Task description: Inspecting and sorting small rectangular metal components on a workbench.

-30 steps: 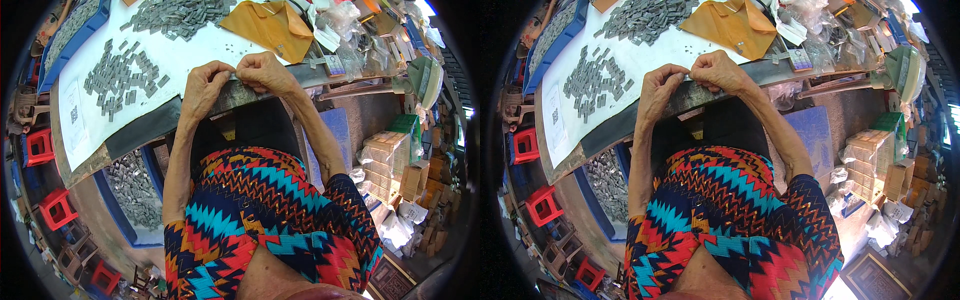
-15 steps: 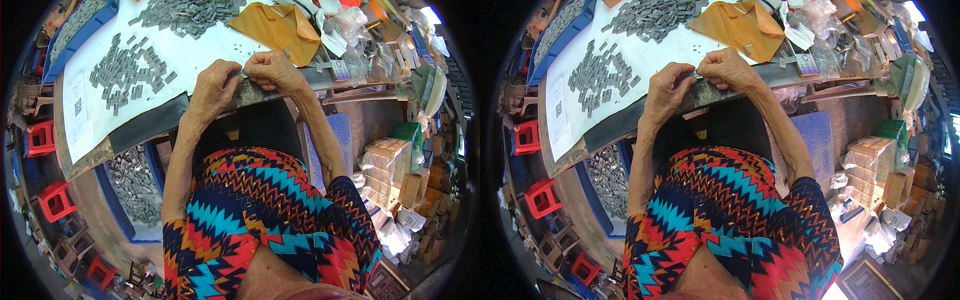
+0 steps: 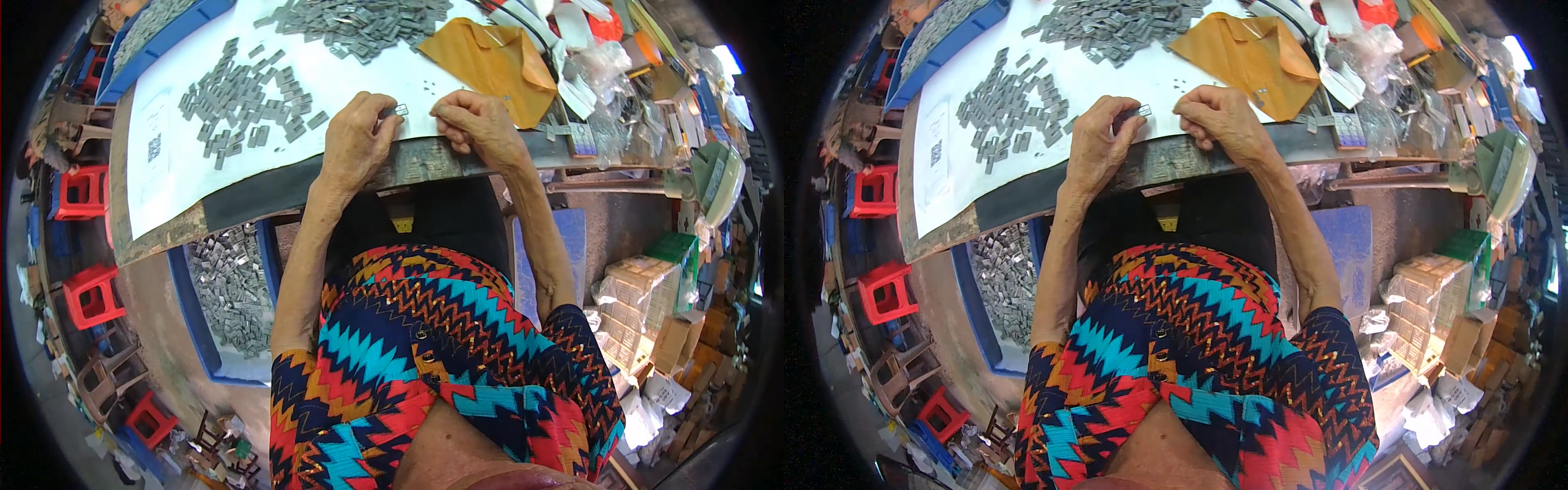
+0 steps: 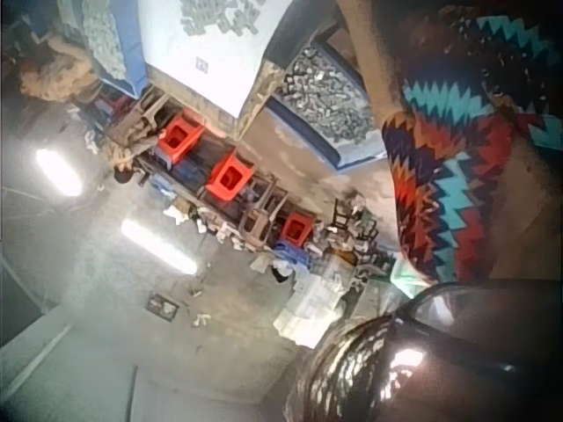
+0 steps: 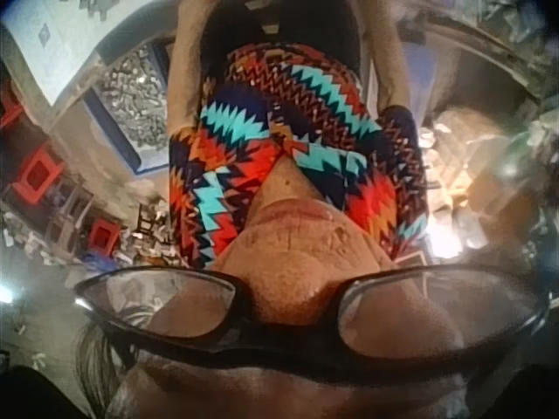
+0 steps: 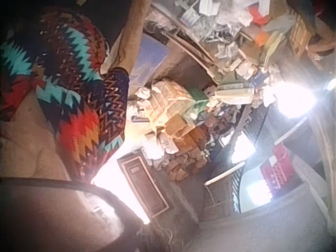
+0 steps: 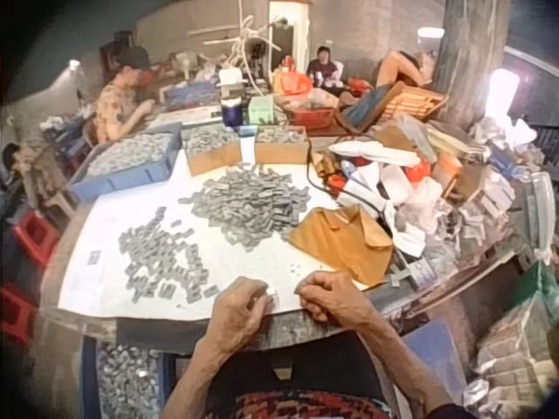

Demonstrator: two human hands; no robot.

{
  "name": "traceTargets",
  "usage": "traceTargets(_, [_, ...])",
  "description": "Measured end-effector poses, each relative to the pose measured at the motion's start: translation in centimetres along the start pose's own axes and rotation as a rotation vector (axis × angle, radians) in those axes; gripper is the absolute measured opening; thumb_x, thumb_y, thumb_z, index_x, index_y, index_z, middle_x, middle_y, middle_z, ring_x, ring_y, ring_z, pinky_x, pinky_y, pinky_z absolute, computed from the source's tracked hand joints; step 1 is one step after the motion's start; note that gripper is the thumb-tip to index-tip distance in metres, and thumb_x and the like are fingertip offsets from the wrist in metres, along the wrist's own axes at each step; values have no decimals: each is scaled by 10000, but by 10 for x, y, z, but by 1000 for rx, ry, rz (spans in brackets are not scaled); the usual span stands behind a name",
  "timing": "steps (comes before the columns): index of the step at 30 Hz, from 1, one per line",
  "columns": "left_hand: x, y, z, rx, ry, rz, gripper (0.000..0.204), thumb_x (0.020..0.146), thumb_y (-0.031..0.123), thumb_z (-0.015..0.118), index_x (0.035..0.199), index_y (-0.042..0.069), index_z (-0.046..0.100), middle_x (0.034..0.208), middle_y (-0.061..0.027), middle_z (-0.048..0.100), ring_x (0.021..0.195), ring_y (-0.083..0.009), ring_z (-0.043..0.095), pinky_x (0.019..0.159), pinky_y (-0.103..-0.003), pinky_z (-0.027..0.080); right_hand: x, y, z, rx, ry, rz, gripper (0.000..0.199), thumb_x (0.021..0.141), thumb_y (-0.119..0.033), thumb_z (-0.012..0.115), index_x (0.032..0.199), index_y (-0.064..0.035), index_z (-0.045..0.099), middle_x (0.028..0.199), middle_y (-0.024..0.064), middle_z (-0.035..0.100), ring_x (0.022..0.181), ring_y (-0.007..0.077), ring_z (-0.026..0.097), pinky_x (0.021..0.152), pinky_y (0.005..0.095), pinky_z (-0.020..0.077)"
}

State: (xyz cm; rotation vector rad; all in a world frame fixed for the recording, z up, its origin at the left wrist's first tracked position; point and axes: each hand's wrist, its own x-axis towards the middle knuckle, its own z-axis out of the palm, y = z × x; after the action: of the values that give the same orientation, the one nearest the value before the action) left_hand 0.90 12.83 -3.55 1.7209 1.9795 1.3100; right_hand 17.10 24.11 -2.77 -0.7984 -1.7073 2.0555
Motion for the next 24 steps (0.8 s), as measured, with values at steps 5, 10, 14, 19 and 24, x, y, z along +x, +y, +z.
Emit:
traceTargets(5, [7, -23, -14, 122, 76, -42, 164, 747, 87, 620, 882, -3, 598, 800, -113, 586, 635, -188, 557, 595, -286, 448, -5, -3, -3, -2, 38, -28, 167, 822, -153, 582, 809, 14, 573, 643, 15, 535, 499, 30, 435, 402, 156, 349])
traceTargets(10, [23, -46, -31, 229, 142, -74, 137, 702, 123, 623, 787, 15, 624, 800, -158, 578, 676, -300, 578, 615, -373, 453, -7, -3, -5, 44, 28, -29, 166, 826, -149, 580, 822, 18, 573, 650, 18, 538, 506, 27, 442, 401, 148, 350])
traceTargets(14, [29, -59, -35, 393, 148, -74, 122, 686, 120, 647, 765, 28, 634, 758, -140, 576, 674, -272, 570, 588, -361, 449, -9, 1, -9, 42, 30, -13, 170, 854, -135, 553, 891, 32, 557, 690, 23, 523, 511, 24, 412, 398, 146, 326])
traceTargets(19, [27, -61, -35, 465, 112, -110, 133, 691, 107, 652, 800, 33, 630, 792, -119, 555, 766, -260, 551, 652, -365, 427, -12, 2, -15, 55, 36, -2, 170, 851, -138, 557, 892, 27, 552, 695, 21, 523, 516, 23, 412, 402, 144, 326])
traceTargets(24, [22, -58, -42, 547, 88, -104, 131, 687, 93, 643, 810, 51, 628, 833, -94, 545, 846, -264, 521, 687, -395, 397, -12, 3, -18, 93, 52, -10, 162, 834, -141, 571, 834, 21, 572, 663, 23, 541, 499, 25, 435, 397, 154, 345])
